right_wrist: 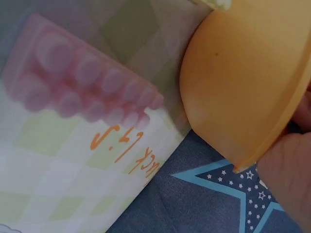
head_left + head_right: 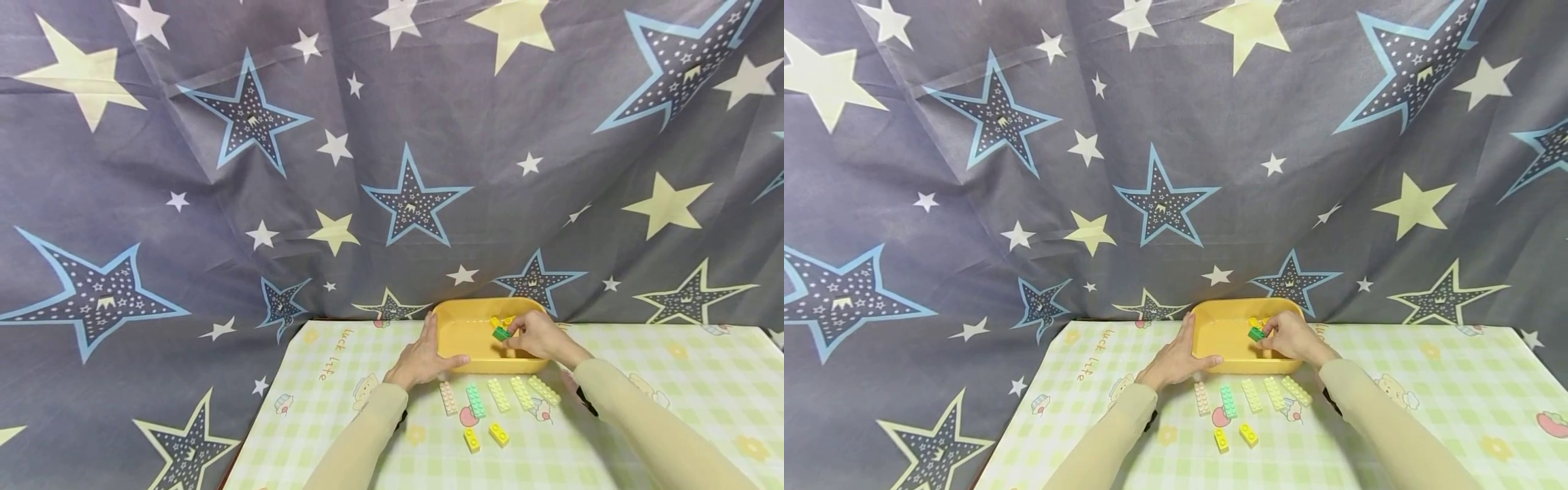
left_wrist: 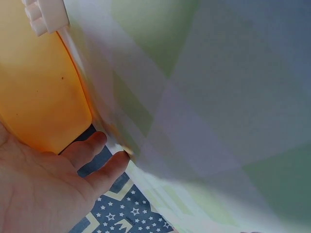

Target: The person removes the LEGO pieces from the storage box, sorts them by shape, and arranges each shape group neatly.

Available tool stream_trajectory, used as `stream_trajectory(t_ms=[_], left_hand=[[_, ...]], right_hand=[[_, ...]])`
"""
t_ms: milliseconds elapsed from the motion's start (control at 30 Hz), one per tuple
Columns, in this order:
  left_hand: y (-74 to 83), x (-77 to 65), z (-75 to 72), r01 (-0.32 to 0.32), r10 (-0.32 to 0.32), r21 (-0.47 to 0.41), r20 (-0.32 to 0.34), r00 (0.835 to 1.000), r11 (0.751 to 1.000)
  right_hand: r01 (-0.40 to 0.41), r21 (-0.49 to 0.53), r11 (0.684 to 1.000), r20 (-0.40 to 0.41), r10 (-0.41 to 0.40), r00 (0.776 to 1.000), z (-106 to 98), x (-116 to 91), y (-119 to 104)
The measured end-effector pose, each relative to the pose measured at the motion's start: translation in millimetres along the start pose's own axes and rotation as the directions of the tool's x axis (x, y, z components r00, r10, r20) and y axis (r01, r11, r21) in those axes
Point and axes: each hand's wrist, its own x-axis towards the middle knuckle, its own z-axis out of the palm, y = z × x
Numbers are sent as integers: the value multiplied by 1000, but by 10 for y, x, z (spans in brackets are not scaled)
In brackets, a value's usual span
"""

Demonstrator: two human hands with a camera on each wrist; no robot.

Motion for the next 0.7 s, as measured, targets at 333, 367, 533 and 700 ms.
stream_trajectory(t_ms=[333,367,533,700], left_hand=[[-7,9,-2,-1,1,-19,10,1000,1000],[-7,8,-1,0,0,-22,12,1000,1000],[-9,-2,-2,3,-2,-26,12,1000,1000],[-6,-3,-13,-1,1,-22,13,1000,1000]], right_hand=[[-15,75,997,-29,17,999,-90,-115,-27],[-14,84,996,-31,17,999,-97,-126,-25],[-30,124,992,-41,35,999,-120,-175,-43],[-45,136,990,-46,51,998,-133,-237,-90]])
